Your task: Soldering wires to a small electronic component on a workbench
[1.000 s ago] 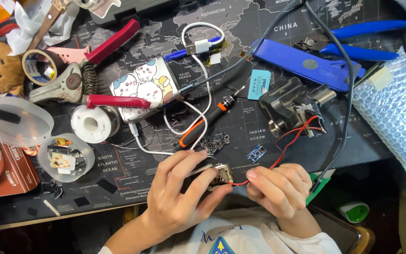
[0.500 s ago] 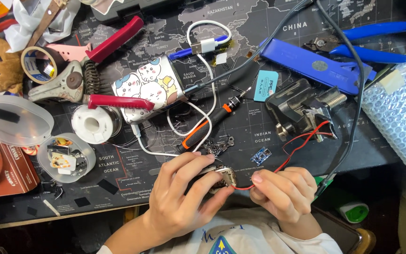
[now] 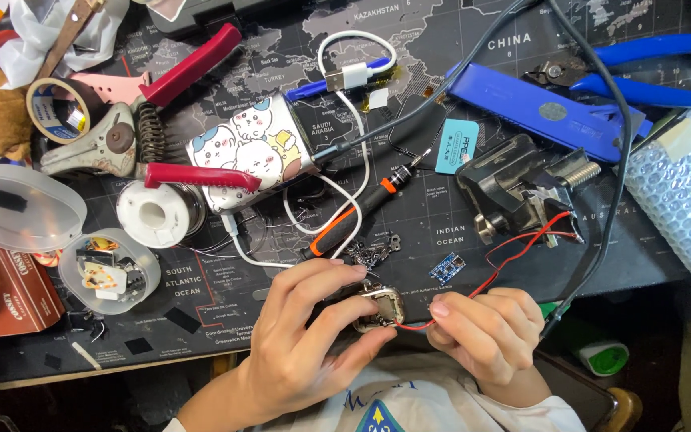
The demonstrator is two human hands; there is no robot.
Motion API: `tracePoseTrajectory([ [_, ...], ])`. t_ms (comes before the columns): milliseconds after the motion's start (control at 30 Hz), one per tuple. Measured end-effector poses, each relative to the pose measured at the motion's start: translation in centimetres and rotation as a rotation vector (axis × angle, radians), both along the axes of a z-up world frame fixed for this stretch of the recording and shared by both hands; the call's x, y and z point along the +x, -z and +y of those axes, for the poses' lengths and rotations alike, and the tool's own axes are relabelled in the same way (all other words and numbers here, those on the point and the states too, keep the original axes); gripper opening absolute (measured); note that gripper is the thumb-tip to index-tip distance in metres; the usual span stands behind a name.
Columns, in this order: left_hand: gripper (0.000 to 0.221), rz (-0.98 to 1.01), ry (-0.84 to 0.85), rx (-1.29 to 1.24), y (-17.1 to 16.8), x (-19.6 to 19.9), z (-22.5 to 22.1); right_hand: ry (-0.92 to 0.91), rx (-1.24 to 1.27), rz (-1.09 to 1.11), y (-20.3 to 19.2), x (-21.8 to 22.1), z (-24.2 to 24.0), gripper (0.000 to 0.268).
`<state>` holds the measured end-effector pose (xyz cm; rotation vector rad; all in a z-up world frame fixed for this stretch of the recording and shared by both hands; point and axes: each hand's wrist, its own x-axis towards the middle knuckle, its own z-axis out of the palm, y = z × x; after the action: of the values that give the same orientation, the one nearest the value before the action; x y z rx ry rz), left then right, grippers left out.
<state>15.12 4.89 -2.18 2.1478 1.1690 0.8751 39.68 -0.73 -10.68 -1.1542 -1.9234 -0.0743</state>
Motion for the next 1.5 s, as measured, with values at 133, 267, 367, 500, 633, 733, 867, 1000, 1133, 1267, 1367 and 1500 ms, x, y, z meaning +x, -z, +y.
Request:
tracePoseTrajectory([
  [133,0.023,-0.002,0.001,-0.003,0.0,0.0,-0.1,-0.007,-0.009,-0.009,-0.1,0.1,-0.1,0.007],
  [267,0.024,-0.003,-0.007,0.003,0.1,0.0,-0.1,0.004,-0.016,-0.015,-0.3,0.0,0.0,0.007],
  [367,0.023,-0.001,-0.004,0.009,0.1,0.0,-0.1,0.006,-0.019,-0.020,-0.2,0.0,0.0,0.007],
  [500,0.024,-0.001,0.006,0.008,0.1,-0.2,-0.1,0.010,-0.015,-0.010,-0.2,-0.1,0.0,0.006],
  [633,0.024,0.003,0.010,0.008,0.0,-0.1,-0.1,0.013,-0.014,-0.012,-0.6,-0.4,0.5,0.009],
  [733,0.023,0.002,0.007,-0.004,0.0,-0.1,-0.2,0.040,-0.045,-0.019,-1.8,-1.0,1.3,0.015],
  [867,0.023,-0.007,0.006,0.016,-0.4,0.0,-0.1,0.019,-0.066,-0.020,-3.1,-1.6,1.9,0.020],
  [1000,0.023,-0.027,0.007,0.020,-0.8,-0.1,-0.4,-0.004,-0.145,0.063,-4.8,-2.4,2.2,0.027],
  [1133,0.025,-0.029,0.024,0.028,-0.7,-0.4,-0.8,0.016,-0.225,0.082,-5.9,-2.8,1.9,0.026],
  [1267,0.026,-0.071,0.041,0.024,-0.7,-0.7,-1.0,0.052,-0.225,0.050,-7.0,-3.8,1.8,0.022],
  [1367,0.028,-0.102,0.074,0.002,-0.5,-1.0,-1.2,0.109,-0.293,0.025,-7.4,-4.2,1.8,0.022],
  [1500,0.017,-0.213,0.042,0.024,-0.1,-1.3,-1.3,0.174,-0.231,0.029,-7.2,-4.3,2.2,0.023],
])
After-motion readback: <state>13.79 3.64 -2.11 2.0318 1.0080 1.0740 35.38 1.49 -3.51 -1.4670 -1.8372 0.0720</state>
